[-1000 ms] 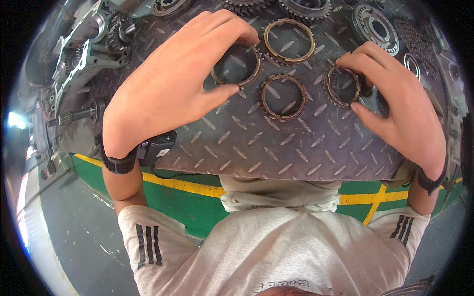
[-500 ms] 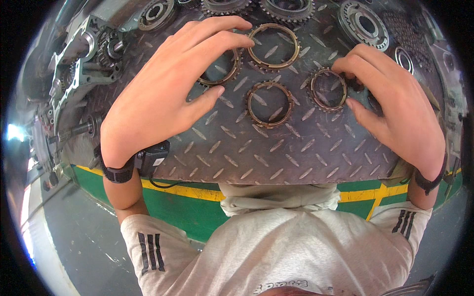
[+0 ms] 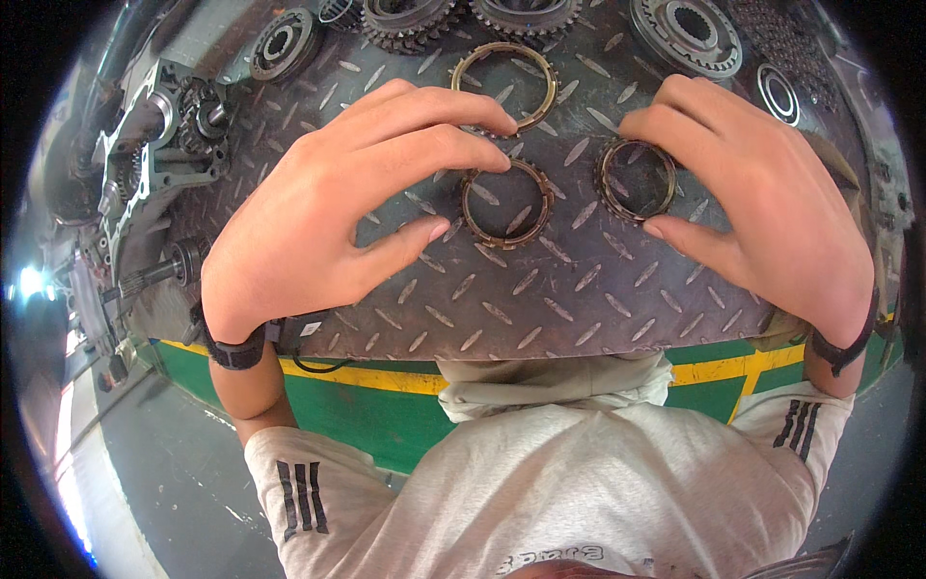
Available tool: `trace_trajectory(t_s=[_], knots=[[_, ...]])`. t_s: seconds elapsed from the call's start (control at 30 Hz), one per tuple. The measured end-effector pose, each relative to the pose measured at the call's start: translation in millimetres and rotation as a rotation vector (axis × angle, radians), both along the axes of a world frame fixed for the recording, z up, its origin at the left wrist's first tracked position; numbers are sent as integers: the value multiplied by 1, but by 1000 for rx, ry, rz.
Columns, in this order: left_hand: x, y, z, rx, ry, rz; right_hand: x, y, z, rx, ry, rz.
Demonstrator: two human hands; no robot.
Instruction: The person organizes and fits various metal gears, synchronizer rings, and bearing components on a workbench.
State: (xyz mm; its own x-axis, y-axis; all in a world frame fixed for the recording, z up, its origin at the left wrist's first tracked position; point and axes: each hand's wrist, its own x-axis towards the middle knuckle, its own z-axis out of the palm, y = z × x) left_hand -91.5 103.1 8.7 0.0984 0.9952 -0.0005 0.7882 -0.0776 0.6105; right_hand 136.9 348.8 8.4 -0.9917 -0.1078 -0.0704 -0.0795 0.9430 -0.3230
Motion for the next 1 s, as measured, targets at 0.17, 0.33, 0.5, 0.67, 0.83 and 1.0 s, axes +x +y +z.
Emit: trace_trajectory(t_s=[0.17,0.33,0.5,0.67,0.83,1.0], knots=[[-2,0,-2,-36,-12,-85,-3,-2,-2,-48,35,26],[-3,0,-4,-32,-1,-105,-4,-6,0,-31,125,78],[-5,0,-6,-26,6,-96,-1,-1,3,30,46,-13],[-5,1,-6,-24,-4,-74,-4,0,-4,17,83,17],[-7,1,-4,-18,-37,-33,-1,0,-3,-29,108,126],[-8,3,-3,42,44,17,-1,5,14,55,-28,-47]])
